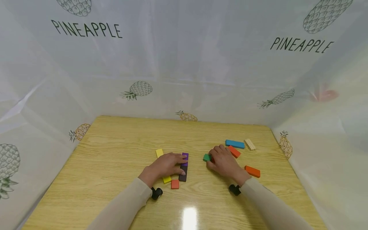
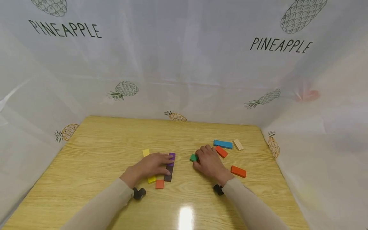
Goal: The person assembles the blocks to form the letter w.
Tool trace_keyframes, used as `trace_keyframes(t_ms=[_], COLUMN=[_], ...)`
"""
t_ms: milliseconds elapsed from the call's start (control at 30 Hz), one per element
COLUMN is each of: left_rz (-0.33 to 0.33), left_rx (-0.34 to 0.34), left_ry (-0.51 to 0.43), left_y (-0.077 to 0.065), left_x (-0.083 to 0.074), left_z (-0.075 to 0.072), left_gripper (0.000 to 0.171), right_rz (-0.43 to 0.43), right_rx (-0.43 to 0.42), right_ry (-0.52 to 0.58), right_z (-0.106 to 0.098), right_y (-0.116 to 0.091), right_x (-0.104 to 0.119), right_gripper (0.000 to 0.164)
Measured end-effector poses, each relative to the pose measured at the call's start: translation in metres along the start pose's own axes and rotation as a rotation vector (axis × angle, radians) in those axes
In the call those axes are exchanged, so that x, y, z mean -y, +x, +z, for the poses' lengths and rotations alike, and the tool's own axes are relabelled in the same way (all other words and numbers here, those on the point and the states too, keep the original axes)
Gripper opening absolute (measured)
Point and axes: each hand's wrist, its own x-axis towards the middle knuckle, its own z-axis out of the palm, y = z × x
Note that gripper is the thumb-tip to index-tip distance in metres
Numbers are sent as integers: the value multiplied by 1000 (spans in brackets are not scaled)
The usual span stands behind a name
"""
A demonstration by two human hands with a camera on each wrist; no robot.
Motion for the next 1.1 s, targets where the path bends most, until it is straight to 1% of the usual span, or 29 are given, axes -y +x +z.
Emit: trace_keyframes(t_ms=[100, 233, 367, 467, 667, 900, 1100], left_rz=[-13, -27, -26, -21, -17, -19, -3], left_rx=[7, 16, 16, 15, 15, 18, 20], left_ry=[-2, -8, -19, -25, -36, -50, -53], left_y=[0, 0, 0, 0, 0, -1, 0], left_x=[1, 1, 0, 1, 0, -1, -1], left_z=[0, -1, -2, -2, -3, -4, -4], left_gripper=[62, 63, 63, 63, 63, 63, 62], right_rz=[-18, -39, -54, -72, -66, -56, -56], right_rx=[3, 29, 64, 73, 77, 97, 111], right_ry=[-5, 1, 7, -5, -7, 19, 19], right_z=[-1, 0, 3, 5, 8, 10, 13], right_y=[11, 30, 45, 53, 60, 63, 65], right_x=[4, 12, 20, 23, 26, 27, 28], right_gripper=[25, 25, 26, 27, 28, 27, 27])
